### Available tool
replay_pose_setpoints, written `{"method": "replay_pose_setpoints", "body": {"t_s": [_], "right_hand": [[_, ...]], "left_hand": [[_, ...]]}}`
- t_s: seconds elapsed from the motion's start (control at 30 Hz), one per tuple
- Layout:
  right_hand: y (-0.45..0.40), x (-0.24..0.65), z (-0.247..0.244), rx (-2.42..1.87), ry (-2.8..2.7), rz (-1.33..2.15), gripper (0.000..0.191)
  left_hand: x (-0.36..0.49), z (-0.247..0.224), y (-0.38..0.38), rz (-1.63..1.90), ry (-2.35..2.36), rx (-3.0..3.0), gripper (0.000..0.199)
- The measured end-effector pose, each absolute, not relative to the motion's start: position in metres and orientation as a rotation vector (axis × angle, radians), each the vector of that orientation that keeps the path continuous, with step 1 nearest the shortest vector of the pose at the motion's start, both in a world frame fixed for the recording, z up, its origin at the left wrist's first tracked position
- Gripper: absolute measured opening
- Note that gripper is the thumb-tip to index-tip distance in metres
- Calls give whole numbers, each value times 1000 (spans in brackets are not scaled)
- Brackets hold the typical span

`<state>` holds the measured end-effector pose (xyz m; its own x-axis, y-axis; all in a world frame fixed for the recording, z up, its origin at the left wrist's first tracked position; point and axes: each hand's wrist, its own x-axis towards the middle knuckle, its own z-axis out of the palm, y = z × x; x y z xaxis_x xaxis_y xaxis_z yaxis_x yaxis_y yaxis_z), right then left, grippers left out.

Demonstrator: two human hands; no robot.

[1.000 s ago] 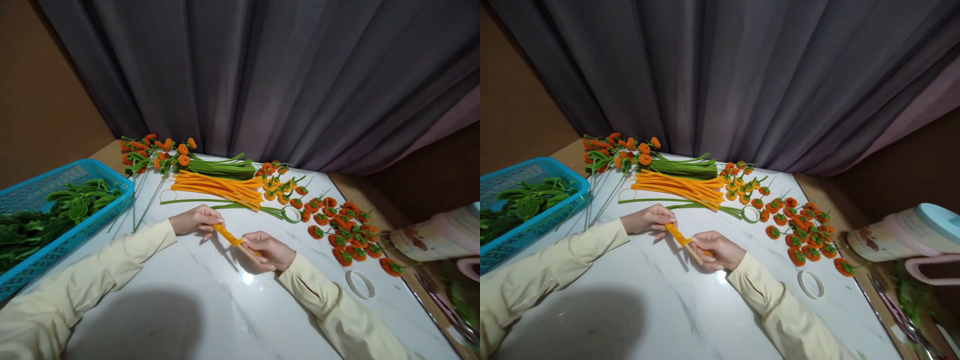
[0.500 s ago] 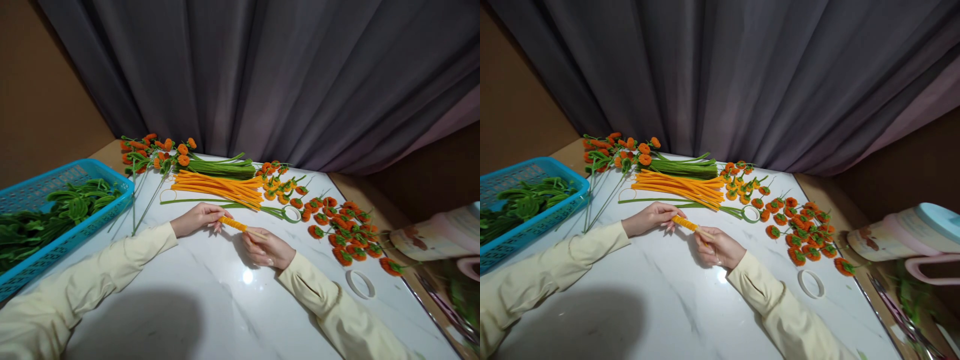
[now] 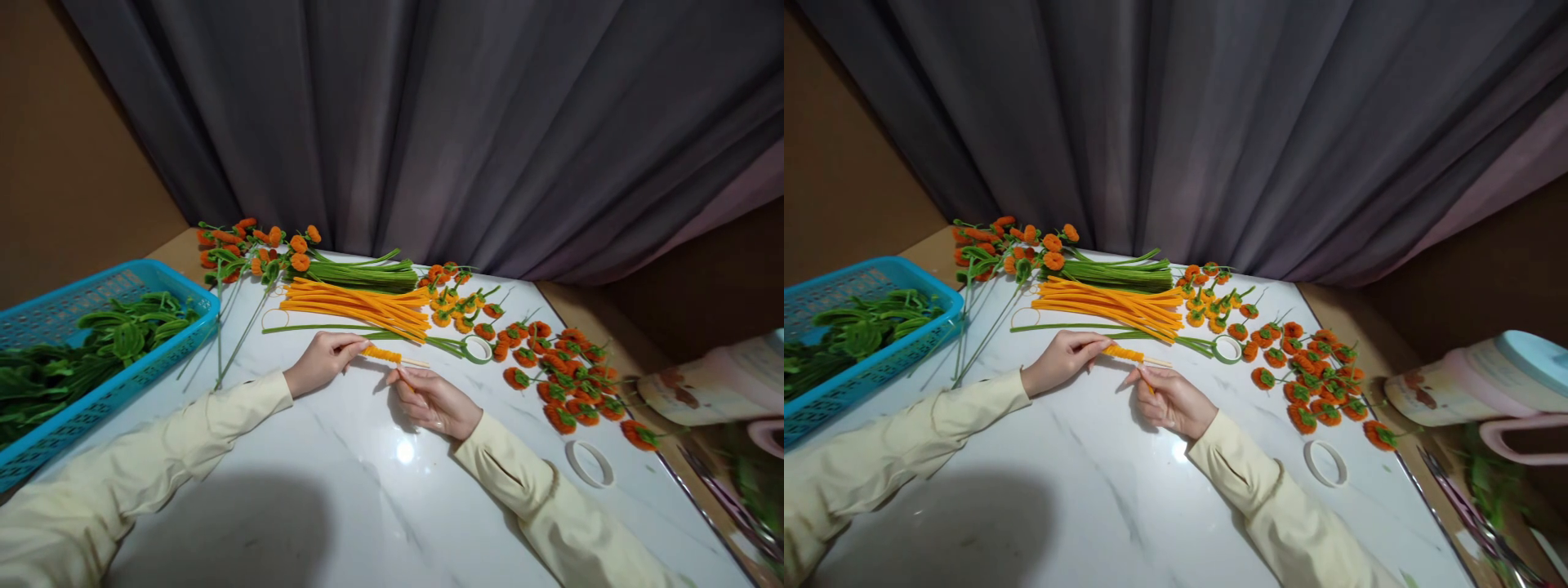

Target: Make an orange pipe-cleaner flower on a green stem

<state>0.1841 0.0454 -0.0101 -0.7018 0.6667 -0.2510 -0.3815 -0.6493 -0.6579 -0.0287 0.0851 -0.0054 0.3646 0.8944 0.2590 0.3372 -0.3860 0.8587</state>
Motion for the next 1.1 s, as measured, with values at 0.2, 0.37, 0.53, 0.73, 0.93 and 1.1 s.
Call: {"method": "replay_pose_setpoints", "body": {"t_s": [0.2,0.37,0.53,0.73,0.93,1.1], "right_hand": [[46,187,-5,-754,-842,2383,23],[45,186,0,-840,-897,2400,27],[44,185,0,-829,-912,2385,27],[45,189,-5,-813,-974,2472,24],[46,191,-8,-736,-973,2547,24],[45,192,-5,-723,-997,2577,24]], "left_hand": [[-30,-7,86,1091,1072,2114,27],[-30,-6,86,1091,1089,2194,27],[-35,2,91,762,1072,1916,32],[-42,3,101,520,961,1706,30],[-48,8,105,334,843,1603,28],[-48,10,104,275,748,1457,23]]}}
